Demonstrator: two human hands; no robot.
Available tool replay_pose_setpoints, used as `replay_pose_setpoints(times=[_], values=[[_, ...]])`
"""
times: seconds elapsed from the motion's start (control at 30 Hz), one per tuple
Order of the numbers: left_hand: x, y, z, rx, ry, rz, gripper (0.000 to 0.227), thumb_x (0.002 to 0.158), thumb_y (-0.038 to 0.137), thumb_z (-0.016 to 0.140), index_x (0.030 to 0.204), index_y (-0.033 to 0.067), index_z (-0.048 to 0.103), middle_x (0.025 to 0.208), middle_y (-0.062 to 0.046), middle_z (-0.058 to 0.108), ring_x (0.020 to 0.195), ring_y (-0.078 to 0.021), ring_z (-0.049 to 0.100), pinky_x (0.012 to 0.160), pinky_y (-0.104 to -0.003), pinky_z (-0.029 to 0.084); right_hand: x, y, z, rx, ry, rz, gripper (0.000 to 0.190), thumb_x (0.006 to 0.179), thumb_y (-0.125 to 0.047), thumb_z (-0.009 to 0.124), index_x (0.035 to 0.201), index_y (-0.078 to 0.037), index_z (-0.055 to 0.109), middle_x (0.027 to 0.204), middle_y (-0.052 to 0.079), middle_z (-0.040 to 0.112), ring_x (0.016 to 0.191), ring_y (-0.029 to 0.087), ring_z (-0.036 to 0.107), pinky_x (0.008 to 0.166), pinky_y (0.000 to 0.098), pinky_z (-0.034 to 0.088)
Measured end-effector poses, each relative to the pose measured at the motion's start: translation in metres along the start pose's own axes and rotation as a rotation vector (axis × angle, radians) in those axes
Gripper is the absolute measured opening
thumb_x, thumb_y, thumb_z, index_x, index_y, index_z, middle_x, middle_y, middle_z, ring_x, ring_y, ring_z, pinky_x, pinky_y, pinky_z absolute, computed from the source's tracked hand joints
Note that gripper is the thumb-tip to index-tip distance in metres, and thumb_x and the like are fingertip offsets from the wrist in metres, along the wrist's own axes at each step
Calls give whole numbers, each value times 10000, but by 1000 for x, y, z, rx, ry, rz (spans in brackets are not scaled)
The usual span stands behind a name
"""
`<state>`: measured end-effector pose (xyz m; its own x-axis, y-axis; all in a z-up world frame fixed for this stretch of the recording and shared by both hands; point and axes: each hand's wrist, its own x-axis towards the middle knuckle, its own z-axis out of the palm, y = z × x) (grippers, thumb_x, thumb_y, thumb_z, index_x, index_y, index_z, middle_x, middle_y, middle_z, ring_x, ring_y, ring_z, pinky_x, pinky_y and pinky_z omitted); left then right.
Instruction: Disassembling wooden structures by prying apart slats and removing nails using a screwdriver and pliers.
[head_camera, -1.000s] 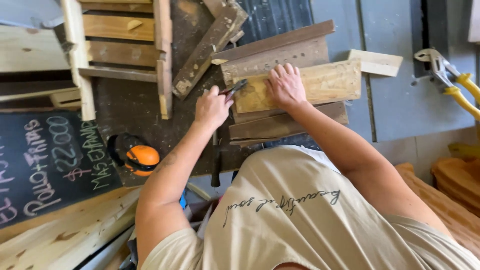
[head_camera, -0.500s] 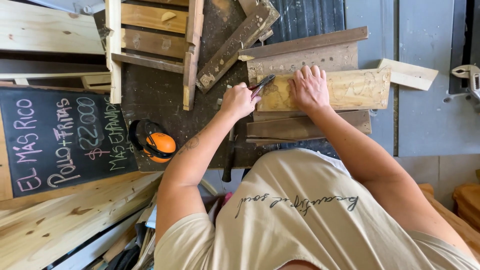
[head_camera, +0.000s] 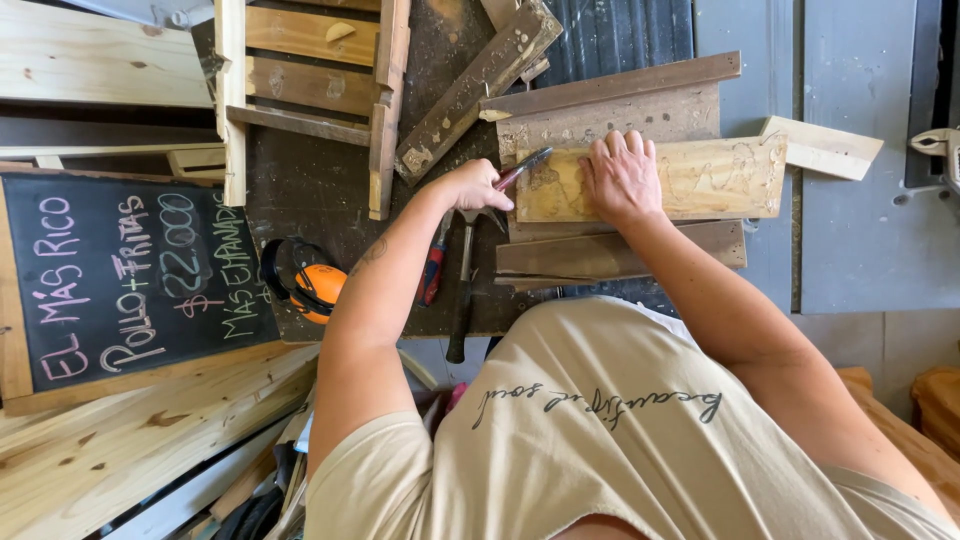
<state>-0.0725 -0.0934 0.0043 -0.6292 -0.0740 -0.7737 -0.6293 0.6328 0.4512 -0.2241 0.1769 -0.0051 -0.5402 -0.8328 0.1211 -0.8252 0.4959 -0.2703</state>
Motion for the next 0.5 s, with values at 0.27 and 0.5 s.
replay_pose_setpoints(times=[0.27,0.5], values=[[-22,15,-17,-517,-180,-32,271,739,234,851,600,119,649,479,2,460,408,-93,455,403,-205,315,-2,-1,-5,11,-10,4,347,1059,-451,542,954,-123,573,936,72,487,951,305,499,804,435,394],[-25,4,27,447,263,70,343,939,500,734,1005,170,800,1025,-91,625,1012,-330,670,817,-497,579,0,-6,-7,-5,0,-25,326,1040,-436,572,942,-126,561,924,64,471,929,304,489,779,435,378]])
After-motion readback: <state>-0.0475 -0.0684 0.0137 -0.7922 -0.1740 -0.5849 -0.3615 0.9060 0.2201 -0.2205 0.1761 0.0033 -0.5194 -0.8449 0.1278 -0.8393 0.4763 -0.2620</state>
